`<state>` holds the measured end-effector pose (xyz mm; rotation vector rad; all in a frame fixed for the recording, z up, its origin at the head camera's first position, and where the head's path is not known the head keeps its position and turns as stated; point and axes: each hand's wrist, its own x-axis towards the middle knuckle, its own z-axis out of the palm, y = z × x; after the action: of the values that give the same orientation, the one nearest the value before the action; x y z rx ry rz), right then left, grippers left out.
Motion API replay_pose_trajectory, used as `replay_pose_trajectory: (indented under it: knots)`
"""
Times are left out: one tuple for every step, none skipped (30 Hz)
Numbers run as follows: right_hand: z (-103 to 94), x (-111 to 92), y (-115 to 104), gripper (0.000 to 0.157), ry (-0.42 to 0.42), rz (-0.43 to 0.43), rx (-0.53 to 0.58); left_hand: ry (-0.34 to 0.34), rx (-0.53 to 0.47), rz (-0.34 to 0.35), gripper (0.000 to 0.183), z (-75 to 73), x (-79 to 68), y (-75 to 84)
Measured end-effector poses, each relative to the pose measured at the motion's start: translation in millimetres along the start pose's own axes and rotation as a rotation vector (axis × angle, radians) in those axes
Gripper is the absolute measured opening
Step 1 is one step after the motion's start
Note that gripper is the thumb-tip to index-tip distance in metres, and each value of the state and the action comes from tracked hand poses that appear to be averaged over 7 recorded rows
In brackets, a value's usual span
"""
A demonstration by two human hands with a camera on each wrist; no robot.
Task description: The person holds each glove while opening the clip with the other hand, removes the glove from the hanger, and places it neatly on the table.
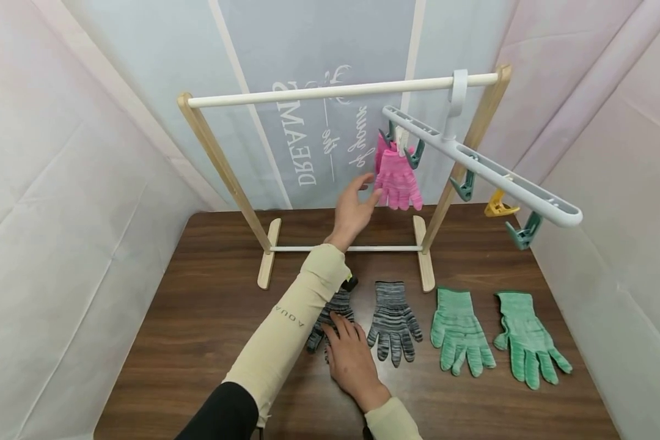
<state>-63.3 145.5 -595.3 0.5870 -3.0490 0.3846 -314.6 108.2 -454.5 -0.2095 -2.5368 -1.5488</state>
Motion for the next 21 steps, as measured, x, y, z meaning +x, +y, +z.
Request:
replay_pose_trajectory:
  knots:
    - [0.0, -0.1, -0.1, 0.041, -0.001, 0.000, -0.005, 0.007, 0.007, -0.004, 0.040, 2.3, 0.9, 1.5]
    - [-0.1, -0.2, -0.2, 0.040, -0.003, -0.001, -0.009, 0.016, 0.013, -0.008, 0.038, 4.4, 1.7, 2.6]
    - [0.0, -0.3, -0.3, 0.039, -0.006, -0.001, -0.015, 0.023, 0.019, -0.012, 0.036, 6.3, 2.3, 3.8]
    - [0.7, -0.4, -0.1, 0.038, -0.011, 0.000, -0.017, 0.028, 0.024, -0.019, 0.035, 8.2, 2.8, 4.6]
    - [1.2, -0.5, -0.1, 0.038, -0.016, 0.002, -0.019, 0.031, 0.029, -0.024, 0.035, 9.9, 3.2, 5.3]
    - [1.7, -0.7, 0.0, 0.038, -0.023, 0.005, -0.019, 0.031, 0.034, -0.029, 0.035, 11.3, 3.3, 6.3]
    - [2.1, -0.8, 0.1, 0.038, -0.031, 0.008, -0.019, 0.032, 0.040, -0.030, 0.035, 12.8, 3.7, 6.8]
    - [2.4, -0.9, 0.3, 0.039, -0.038, 0.012, -0.018, 0.033, 0.045, -0.028, 0.036, 14.1, 4.1, 7.3]
    - [2.6, -1.0, 0.3, 0.041, -0.044, 0.016, -0.016, 0.033, 0.053, -0.026, 0.036, 15.4, 4.5, 7.6]
    - [2.3, -1.1, 0.3, 0.042, -0.047, 0.019, -0.012, 0.034, 0.059, -0.022, 0.035, 16.5, 4.7, 7.7]
    - [2.1, -1.0, 0.3, 0.043, -0.043, 0.020, -0.010, 0.038, 0.068, -0.019, 0.032, 17.6, 4.8, 8.0]
    - [1.9, -1.0, 0.4, 0.044, -0.043, 0.021, -0.007, 0.044, 0.074, -0.016, 0.029, 18.6, 4.7, 8.0]
    - [1.6, -1.1, 0.5, 0.044, -0.042, 0.022, -0.005, 0.050, 0.076, -0.012, 0.025, 19.3, 4.4, 7.9]
    - [1.4, -1.2, 0.6, 0.044, -0.040, 0.022, -0.004, 0.054, 0.081, -0.010, 0.021, 19.9, 3.7, 7.7]
    - [1.5, -1.4, 0.9, 0.044, -0.039, 0.022, -0.002, 0.060, 0.081, -0.006, 0.017, 20.4, 2.9, 7.2]
    - [1.7, -1.6, 1.3, 0.044, -0.036, 0.021, -0.003, 0.065, 0.076, -0.003, 0.015, 20.9, 1.8, 6.7]
    - [2.2, -1.8, 1.8, 0.044, -0.034, 0.020, -0.005, 0.066, 0.068, -0.003, 0.012, 21.3, 0.6, 6.1]
    - [2.5, -2.0, 2.2, 0.044, -0.037, 0.023, -0.006, 0.064, 0.051, -0.003, 0.011, 21.5, -0.7, 5.4]
    - [2.9, -2.3, 2.7, 0.045, -0.036, 0.024, -0.007, 0.058, 0.029, -0.006, 0.010, 21.7, -2.0, 5.2]
    - [3.3, -2.6, 3.3, 0.045, -0.033, 0.025, -0.008, 0.052, 0.004, -0.010, 0.009, 21.9, -3.1, 5.2]
    - [3.4, -2.7, 3.9, 0.045, -0.031, 0.027, -0.009, 0.047, -0.028, -0.016, 0.009, 22.2, -4.1, 5.3]
